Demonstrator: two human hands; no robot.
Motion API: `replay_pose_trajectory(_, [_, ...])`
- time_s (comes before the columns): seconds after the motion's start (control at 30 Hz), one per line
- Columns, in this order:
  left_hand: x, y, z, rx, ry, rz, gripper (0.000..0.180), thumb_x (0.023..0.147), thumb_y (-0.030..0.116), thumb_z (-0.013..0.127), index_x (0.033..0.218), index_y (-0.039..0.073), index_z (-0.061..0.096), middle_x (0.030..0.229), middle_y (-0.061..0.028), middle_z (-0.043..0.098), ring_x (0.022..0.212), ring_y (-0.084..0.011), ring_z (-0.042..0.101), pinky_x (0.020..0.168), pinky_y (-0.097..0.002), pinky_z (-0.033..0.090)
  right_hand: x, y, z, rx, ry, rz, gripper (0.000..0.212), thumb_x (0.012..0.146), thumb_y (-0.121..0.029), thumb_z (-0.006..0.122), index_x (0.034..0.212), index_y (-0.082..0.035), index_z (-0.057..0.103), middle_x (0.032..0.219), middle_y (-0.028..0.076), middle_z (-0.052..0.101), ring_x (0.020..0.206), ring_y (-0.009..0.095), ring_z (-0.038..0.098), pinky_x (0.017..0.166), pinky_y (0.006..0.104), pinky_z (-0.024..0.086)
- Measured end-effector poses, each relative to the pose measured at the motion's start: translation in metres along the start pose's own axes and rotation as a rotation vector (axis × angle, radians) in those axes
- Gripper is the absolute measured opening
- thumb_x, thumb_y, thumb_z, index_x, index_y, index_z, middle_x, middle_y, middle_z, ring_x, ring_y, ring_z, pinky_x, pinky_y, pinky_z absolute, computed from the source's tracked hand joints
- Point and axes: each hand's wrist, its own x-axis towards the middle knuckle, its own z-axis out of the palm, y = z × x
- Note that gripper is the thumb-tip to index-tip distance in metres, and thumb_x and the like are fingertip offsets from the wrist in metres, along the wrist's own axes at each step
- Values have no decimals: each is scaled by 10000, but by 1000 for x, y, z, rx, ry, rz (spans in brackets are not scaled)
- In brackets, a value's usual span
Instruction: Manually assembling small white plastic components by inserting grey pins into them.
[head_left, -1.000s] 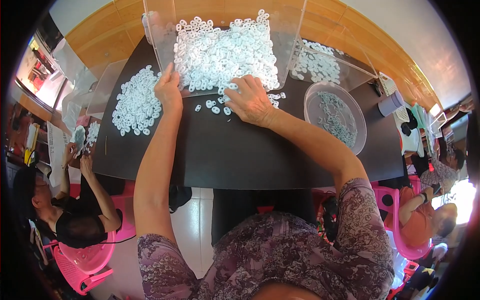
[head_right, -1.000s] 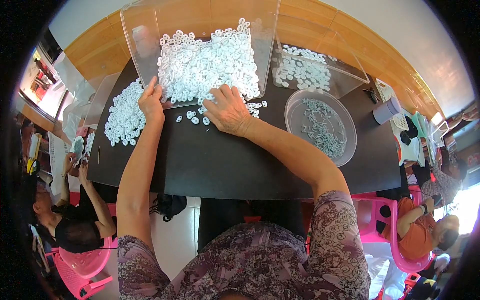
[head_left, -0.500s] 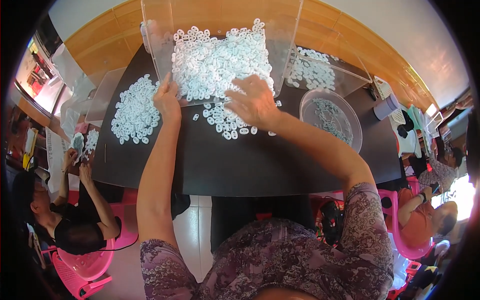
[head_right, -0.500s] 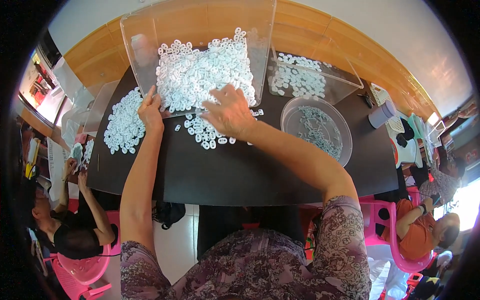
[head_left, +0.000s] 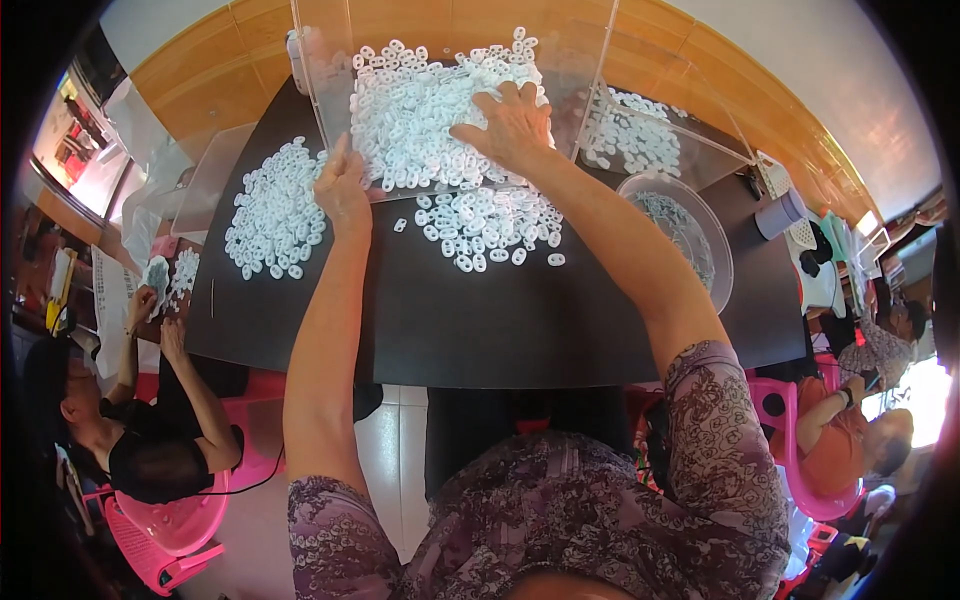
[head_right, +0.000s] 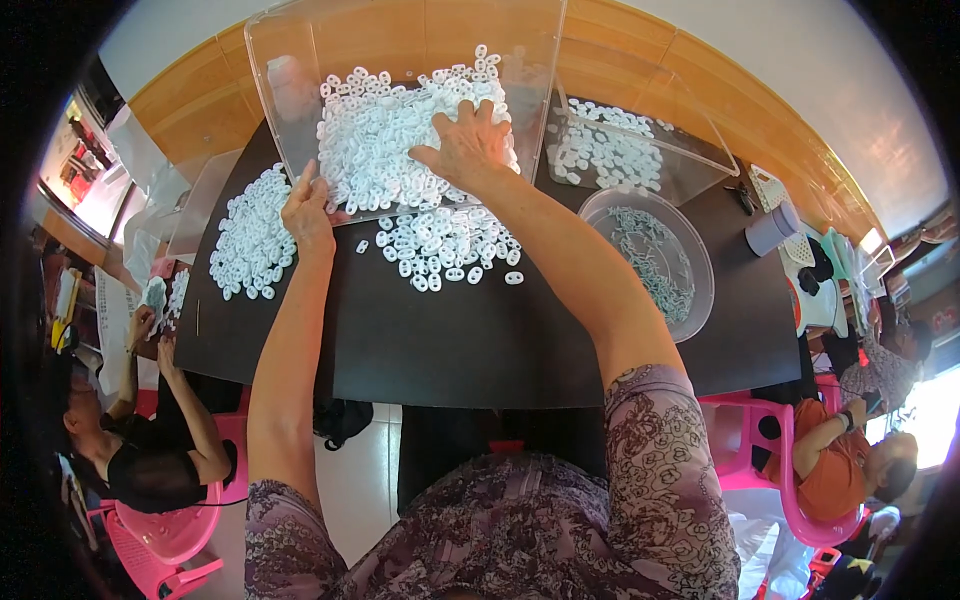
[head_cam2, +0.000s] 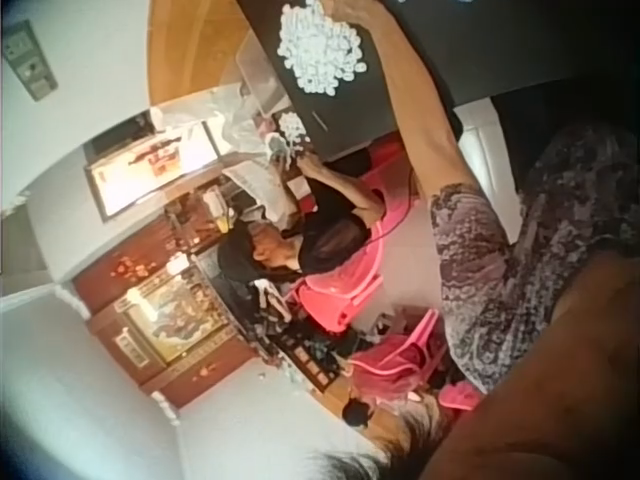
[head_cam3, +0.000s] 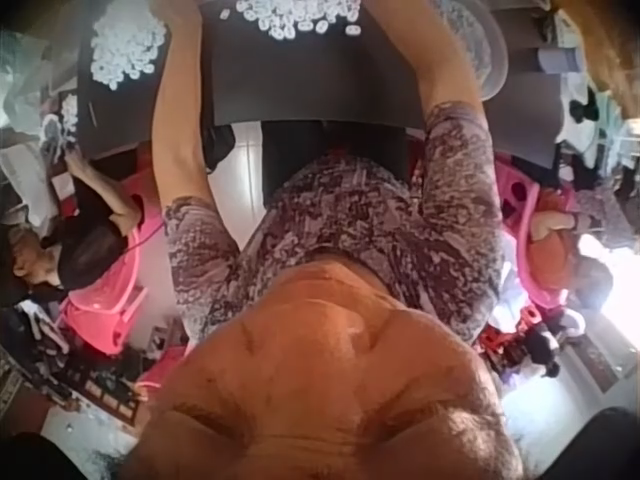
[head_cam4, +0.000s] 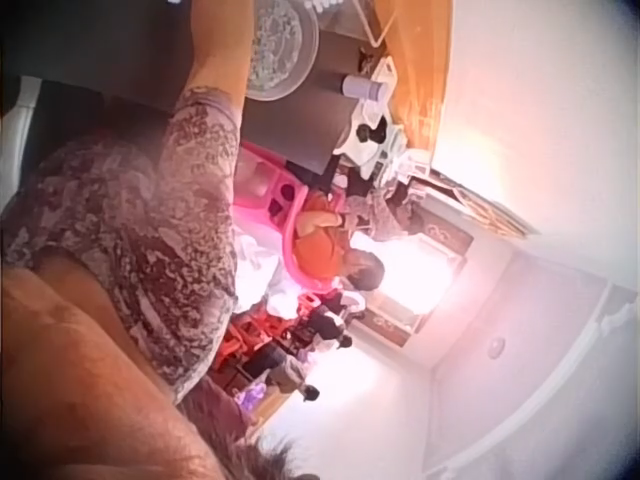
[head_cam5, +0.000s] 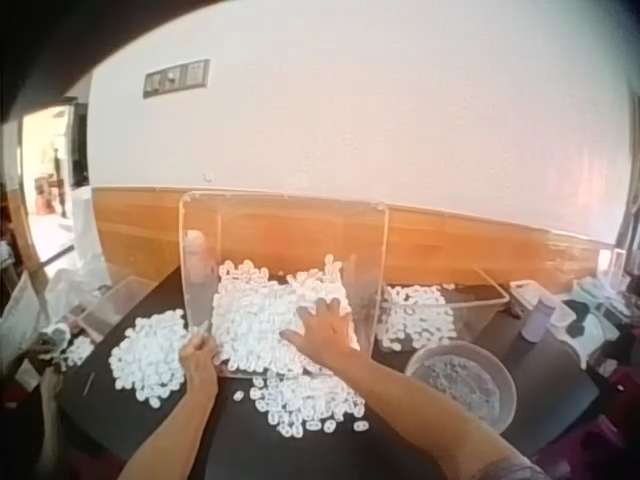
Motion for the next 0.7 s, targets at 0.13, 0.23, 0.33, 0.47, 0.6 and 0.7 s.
replay_pose_trajectory(0.13, [-2,1,2,0,8,-1,347,861,43,568,1207,54,565,784,-13,567,512,-66,455,370,-225,496,-6,-2,0,63,-46,6,544,720,-548,601,1063,-126,637,1136,171,496,1096,351,379,807,566,357])
replay_pose_trajectory(0.23, [-2,0,2,13,13,1,344,858,48,573,1202,62,573,783,-10,561,520,-66,469,372,-223,493,-11,-6,3,59,-72,4,535,725,-540,595,1061,-125,637,1142,171,488,1110,354,368,819,574,351])
replay_pose_trajectory(0.33, [-1,-1,0,22,-3,22,341,856,44,571,1196,72,582,858,-34,597,532,-79,492,376,-219,490,-14,-10,4,133,-119,62,518,736,-525,589,1059,-123,636,1147,173,483,1114,361,364,835,589,343])
replay_pose_trajectory(0.47, [-5,5,4,5,21,-2,335,859,45,565,1191,79,588,960,-71,619,550,-96,516,383,-216,490,-18,-9,8,118,-114,54,491,749,-495,581,1066,-123,631,1149,175,479,1116,361,362,843,601,343])
replay_pose_trajectory(0.6, [-5,5,4,29,3,10,327,865,60,558,1191,80,588,1030,-93,614,589,-103,532,388,-216,493,-22,-8,10,135,-92,25,467,757,-468,577,1069,-125,629,1151,167,475,1108,356,367,845,603,344])
replay_pose_trajectory(0.7, [-4,5,2,25,2,10,327,867,69,560,1193,81,587,1026,-88,613,607,-103,534,390,-217,494,-26,-8,11,127,-71,3,433,764,-441,572,1057,-128,632,1137,154,478,1097,349,368,832,593,353])
